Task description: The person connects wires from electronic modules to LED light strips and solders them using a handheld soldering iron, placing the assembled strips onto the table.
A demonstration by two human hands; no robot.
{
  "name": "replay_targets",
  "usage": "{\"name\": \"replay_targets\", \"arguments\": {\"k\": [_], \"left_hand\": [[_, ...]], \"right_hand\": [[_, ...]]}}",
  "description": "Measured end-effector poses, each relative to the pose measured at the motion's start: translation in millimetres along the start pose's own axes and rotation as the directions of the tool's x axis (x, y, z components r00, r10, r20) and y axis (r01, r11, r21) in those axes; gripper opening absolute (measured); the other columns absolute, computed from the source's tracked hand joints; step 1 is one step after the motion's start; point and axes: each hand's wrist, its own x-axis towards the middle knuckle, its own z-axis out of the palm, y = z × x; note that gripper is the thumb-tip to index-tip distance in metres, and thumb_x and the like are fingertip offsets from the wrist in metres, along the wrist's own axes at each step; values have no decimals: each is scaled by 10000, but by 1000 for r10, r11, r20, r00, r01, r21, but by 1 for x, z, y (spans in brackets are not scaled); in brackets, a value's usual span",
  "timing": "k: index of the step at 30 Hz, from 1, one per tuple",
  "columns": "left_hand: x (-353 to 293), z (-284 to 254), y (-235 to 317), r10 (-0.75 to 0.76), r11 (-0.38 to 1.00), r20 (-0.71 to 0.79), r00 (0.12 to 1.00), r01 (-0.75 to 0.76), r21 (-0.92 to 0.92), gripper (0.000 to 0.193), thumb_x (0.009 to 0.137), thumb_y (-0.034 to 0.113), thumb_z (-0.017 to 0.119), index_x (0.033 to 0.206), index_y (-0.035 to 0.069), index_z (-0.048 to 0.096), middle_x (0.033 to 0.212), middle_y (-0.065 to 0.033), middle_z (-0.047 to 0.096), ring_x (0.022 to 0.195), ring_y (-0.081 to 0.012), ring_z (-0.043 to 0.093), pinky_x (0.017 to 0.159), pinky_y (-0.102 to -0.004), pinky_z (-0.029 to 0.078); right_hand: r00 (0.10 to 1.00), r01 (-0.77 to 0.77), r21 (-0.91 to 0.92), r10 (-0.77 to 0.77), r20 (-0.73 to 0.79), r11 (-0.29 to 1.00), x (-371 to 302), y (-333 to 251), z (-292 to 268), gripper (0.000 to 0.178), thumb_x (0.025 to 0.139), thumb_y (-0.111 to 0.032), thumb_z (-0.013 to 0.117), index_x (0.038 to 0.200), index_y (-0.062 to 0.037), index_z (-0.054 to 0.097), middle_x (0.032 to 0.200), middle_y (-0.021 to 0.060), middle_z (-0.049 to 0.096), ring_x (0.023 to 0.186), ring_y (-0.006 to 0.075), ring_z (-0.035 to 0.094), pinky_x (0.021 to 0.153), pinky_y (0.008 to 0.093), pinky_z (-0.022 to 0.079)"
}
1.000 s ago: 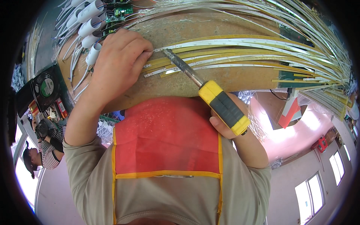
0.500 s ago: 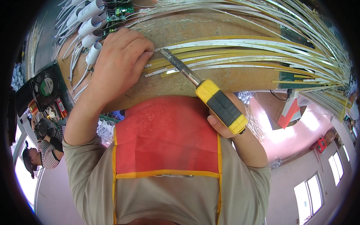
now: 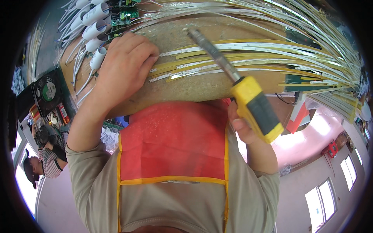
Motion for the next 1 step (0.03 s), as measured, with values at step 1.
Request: {"name": "replay_targets", "arguments": {"k": [1], "left_hand": [[0, 0, 0, -3, 1000, 11, 1000, 3, 10, 118, 826, 85, 698, 934, 93, 652, 971, -69, 649, 949, -292, 600, 845, -415, 452]], "right_hand": [[997, -15, 30, 17, -78, 999, 2, -3, 1, 303, 934, -267, 679, 1055, -40, 519, 698, 46, 512, 571, 151, 511, 510, 294, 416]]}}
